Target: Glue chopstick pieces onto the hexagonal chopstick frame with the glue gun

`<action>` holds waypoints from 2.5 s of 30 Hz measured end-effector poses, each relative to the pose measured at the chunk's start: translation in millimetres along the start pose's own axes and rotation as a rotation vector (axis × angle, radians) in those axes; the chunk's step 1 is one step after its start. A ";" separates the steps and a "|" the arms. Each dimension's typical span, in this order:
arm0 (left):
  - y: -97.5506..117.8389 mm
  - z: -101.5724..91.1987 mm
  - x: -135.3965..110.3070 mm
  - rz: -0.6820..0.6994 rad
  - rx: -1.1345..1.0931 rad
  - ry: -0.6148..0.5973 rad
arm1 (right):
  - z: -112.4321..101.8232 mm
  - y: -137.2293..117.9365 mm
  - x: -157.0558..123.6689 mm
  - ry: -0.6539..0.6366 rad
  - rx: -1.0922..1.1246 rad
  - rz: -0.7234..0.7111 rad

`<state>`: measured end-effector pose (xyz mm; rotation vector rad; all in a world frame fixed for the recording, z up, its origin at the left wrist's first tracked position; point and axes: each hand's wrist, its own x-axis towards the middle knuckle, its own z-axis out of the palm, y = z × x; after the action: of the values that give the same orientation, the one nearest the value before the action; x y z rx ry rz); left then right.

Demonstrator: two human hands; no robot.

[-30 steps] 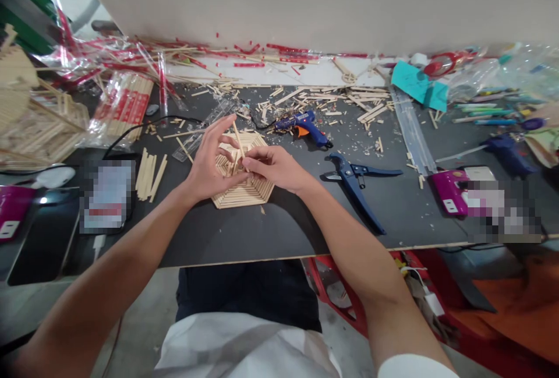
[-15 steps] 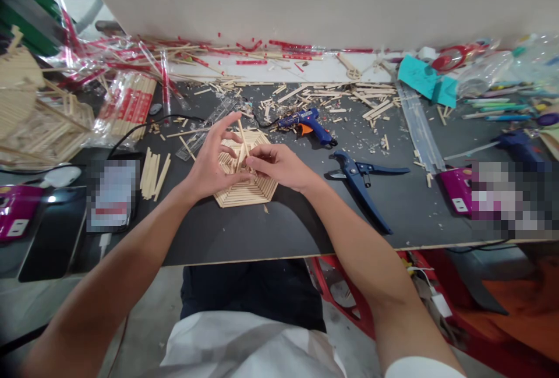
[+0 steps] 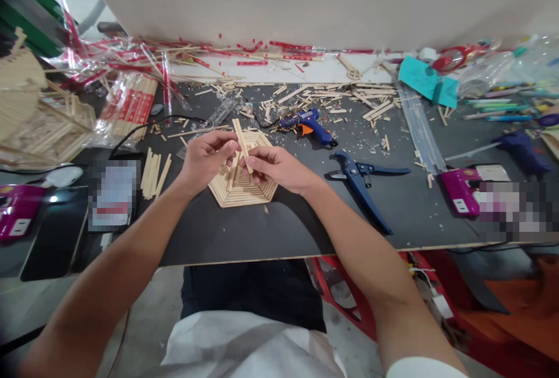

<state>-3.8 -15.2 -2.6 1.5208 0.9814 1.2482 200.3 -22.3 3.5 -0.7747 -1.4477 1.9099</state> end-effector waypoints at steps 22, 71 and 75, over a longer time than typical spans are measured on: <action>14.8 -19.1 4.2 0.113 0.094 -0.016 | -9.5 -7.9 -5.8 0.221 -0.288 -0.165; 4.3 -10.5 5.4 -0.061 0.045 0.094 | -14.5 -7.0 -6.7 0.475 -0.629 -0.253; 7.7 -13.9 6.0 -0.033 0.055 0.145 | -25.9 -5.0 -5.4 0.530 -0.520 -0.214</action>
<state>-16.2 -9.4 7.4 1.4654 1.1391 1.3322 224.1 -9.5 2.9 -1.1960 -1.6024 1.0547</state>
